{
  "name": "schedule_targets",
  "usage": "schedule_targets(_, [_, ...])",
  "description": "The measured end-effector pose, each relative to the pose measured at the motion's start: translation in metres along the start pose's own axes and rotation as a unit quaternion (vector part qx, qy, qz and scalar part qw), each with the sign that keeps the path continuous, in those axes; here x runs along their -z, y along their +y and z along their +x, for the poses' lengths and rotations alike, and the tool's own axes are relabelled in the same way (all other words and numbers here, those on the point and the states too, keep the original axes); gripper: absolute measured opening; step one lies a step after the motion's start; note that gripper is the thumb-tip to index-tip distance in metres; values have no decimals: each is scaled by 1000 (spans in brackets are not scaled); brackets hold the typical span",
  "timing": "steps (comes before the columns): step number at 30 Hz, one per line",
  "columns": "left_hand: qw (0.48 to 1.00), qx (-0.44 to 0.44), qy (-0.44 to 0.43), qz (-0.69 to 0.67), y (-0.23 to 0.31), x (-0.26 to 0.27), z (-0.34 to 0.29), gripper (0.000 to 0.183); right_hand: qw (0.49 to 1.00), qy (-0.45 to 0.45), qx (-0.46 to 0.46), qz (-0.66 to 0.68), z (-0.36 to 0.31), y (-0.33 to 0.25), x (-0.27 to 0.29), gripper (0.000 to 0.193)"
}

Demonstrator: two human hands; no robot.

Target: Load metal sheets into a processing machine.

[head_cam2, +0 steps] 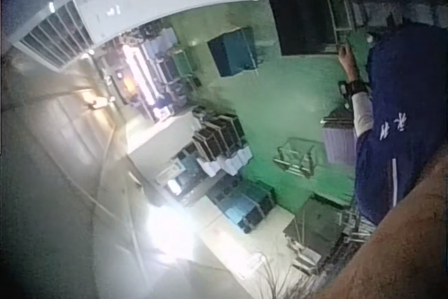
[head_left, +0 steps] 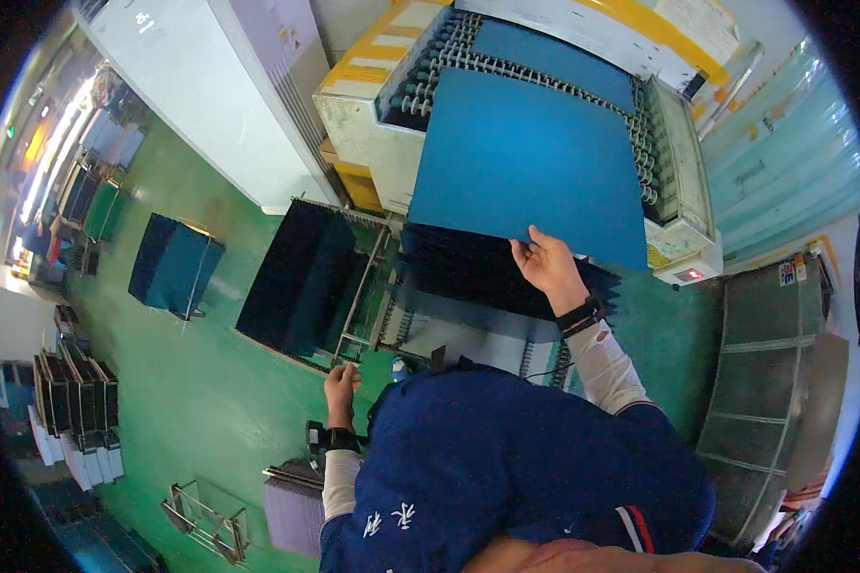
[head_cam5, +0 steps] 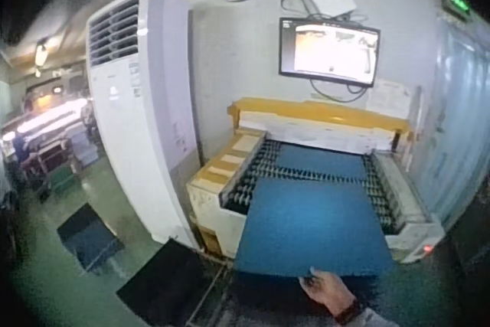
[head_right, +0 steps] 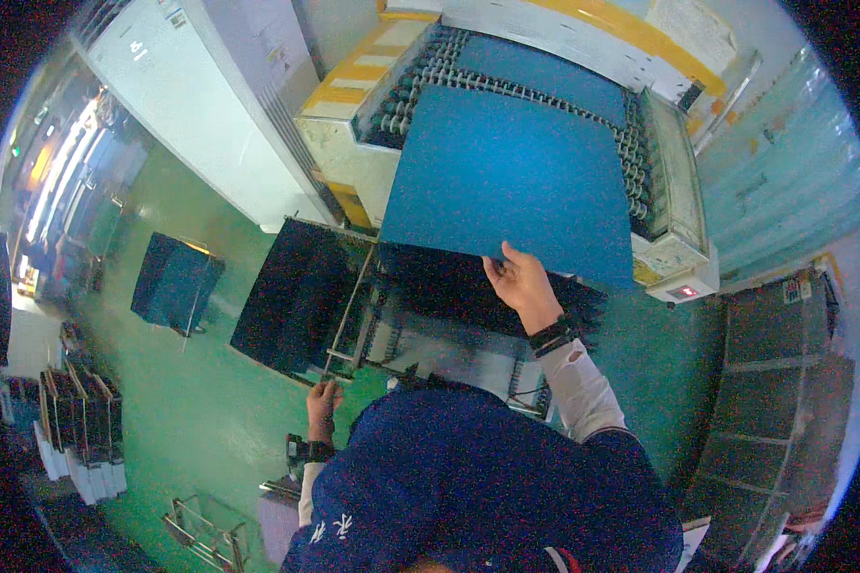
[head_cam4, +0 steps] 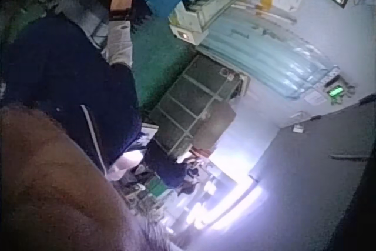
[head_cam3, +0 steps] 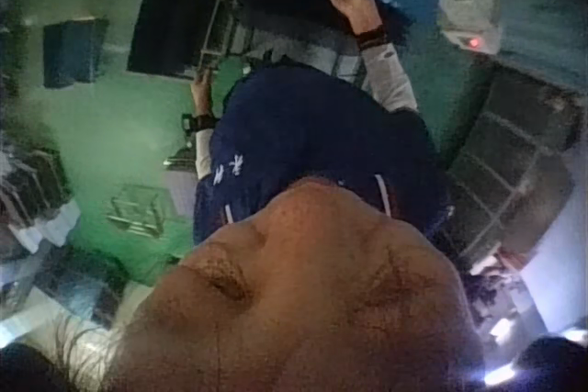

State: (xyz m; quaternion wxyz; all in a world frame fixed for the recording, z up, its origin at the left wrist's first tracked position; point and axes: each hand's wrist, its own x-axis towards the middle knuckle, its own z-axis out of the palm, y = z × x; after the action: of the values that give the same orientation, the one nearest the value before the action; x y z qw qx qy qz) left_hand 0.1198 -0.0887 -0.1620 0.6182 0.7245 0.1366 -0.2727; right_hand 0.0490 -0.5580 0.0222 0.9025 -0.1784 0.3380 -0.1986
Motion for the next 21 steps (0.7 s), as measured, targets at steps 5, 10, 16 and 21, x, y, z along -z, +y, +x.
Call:
schedule_targets(5, [1000,19,-9,3,2,-4,-6,21,999,13,23,30,32,-9,1,18])
schedule_targets(10, [998,60,-10,4,-11,-2,-4,21,999,6,29,32,48,-18,0,19])
schedule_targets(16, [997,71,-27,7,-13,-7,-9,23,998,1,24,49,60,-26,-2,20])
schedule_targets(21, [992,106,-61,20,-20,-4,-7,26,998,23,24,56,56,-21,-7,25])
